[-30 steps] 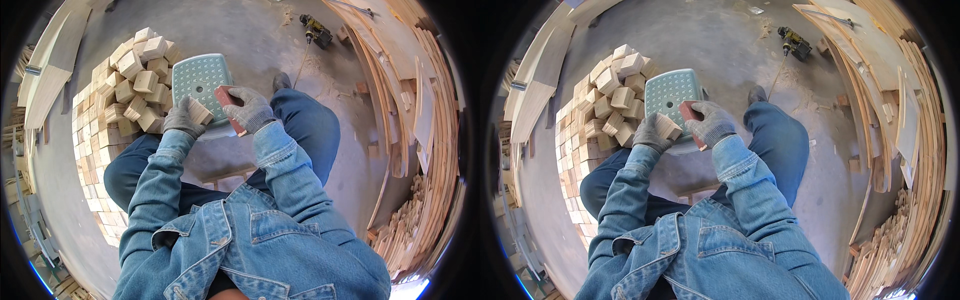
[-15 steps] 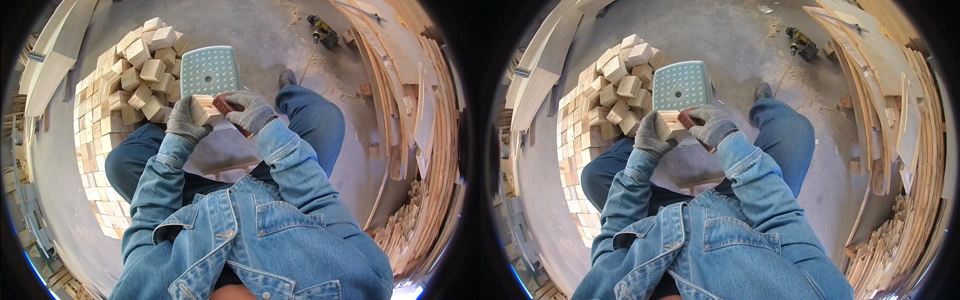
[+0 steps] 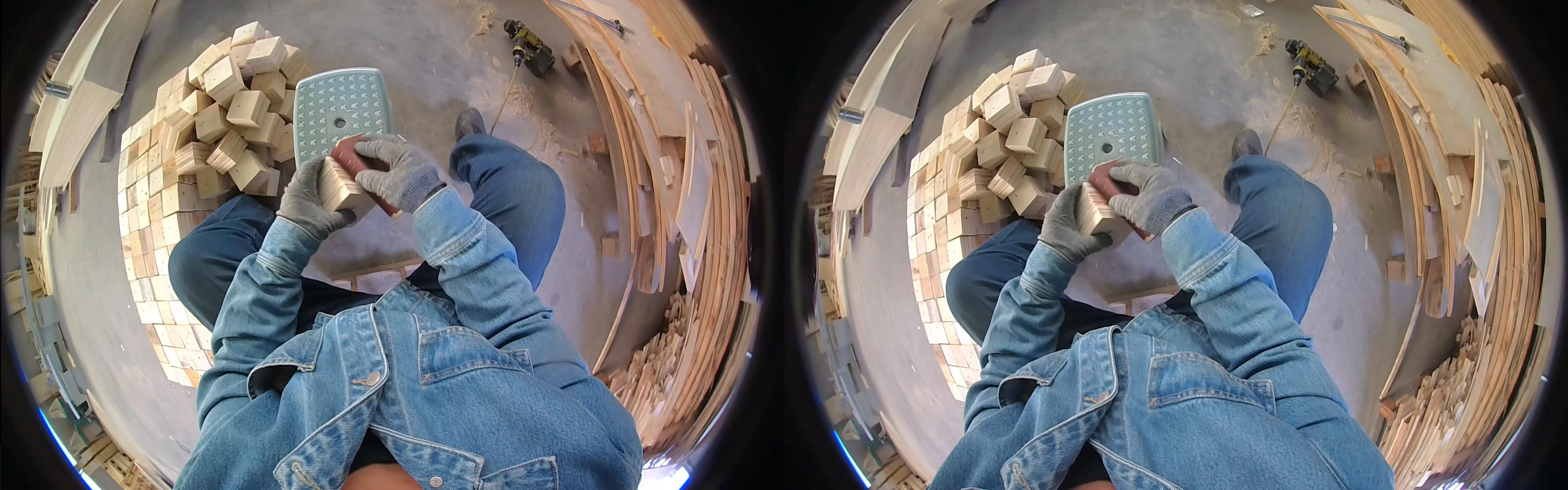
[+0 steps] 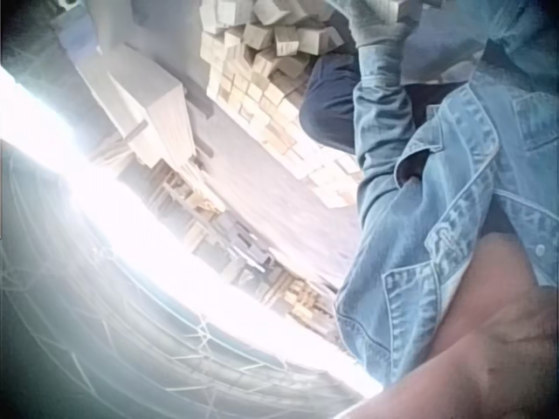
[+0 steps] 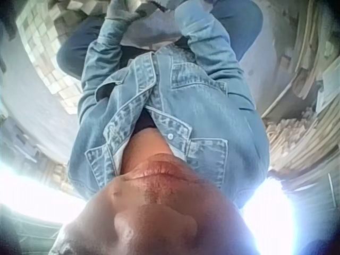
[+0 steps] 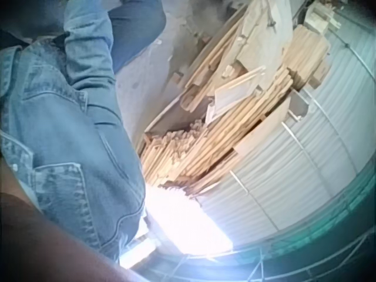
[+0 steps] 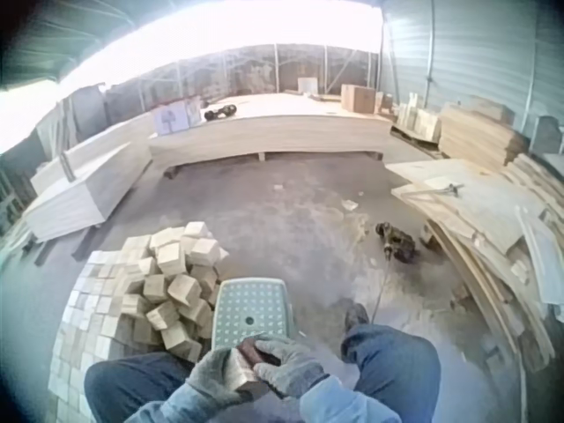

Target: The person sits on a small stool and sands small wooden blocks with a sanding block. They repeatedly pick up blocks from a pile, sand them, and place them back down.

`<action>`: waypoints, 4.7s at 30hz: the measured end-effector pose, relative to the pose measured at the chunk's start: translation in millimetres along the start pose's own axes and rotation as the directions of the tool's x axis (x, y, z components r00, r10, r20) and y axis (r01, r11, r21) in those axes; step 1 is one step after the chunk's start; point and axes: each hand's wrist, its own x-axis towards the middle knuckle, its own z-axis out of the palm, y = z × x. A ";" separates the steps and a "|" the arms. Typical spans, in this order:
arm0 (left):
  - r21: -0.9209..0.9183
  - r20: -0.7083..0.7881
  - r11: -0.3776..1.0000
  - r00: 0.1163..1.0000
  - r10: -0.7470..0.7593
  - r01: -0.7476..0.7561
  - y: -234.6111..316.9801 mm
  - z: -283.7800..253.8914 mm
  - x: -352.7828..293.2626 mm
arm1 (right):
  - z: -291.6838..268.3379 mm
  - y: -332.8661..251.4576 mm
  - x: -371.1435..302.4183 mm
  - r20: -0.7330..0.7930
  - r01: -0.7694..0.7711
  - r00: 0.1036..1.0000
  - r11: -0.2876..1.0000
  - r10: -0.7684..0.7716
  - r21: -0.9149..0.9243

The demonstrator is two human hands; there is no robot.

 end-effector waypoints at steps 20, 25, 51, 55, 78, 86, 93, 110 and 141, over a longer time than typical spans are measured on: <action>-0.365 0.110 0.925 0.992 -0.068 0.104 -12.7 -21.3 7.0 | -35.9 -8.2 -6.9 0.255 -0.131 0.965 0.959 0.065 0.251; -0.356 0.154 0.923 0.984 -0.095 0.144 -23.3 -35.4 18.8 | -40.8 -11.4 -7.4 0.110 -0.165 0.983 0.973 0.149 0.163; -0.962 -0.126 0.272 0.882 -0.454 0.003 -58.7 -46.9 13.8 | -41.0 -7.5 3.2 0.046 -0.163 0.980 0.911 0.194 -0.378; -0.953 -0.109 0.303 0.907 -0.407 0.021 -54.6 -48.8 7.0 | -42.1 -10.1 0.4 0.018 -0.133 0.989 0.935 0.147 -0.329; -0.431 -0.788 0.881 0.557 -0.262 -0.196 -88.0 -323.3 -179.3 | -90.3 -4.7 -7.0 -0.221 -0.201 0.941 0.949 0.256 0.242; -0.443 -0.589 0.765 0.492 -0.641 0.467 -220.7 -262.2 -251.7 | -80.1 10.2 -1.9 -0.160 -0.284 0.936 0.942 0.313 0.180; 0.077 -0.422 0.483 0.467 -0.777 0.872 -229.5 -186.1 -244.9 | -69.7 41.0 9.8 -0.116 -0.298 0.944 0.950 0.308 0.095; 0.274 -0.249 0.367 0.435 -0.866 0.889 -228.0 -155.2 -253.4 | -49.6 35.7 7.6 -0.102 -0.361 0.930 0.930 0.353 -0.072; 0.727 -0.443 0.269 0.731 -0.519 0.632 -251.9 -91.4 -267.2 | -53.4 74.3 6.8 -0.058 -0.295 0.956 0.942 0.289 -0.158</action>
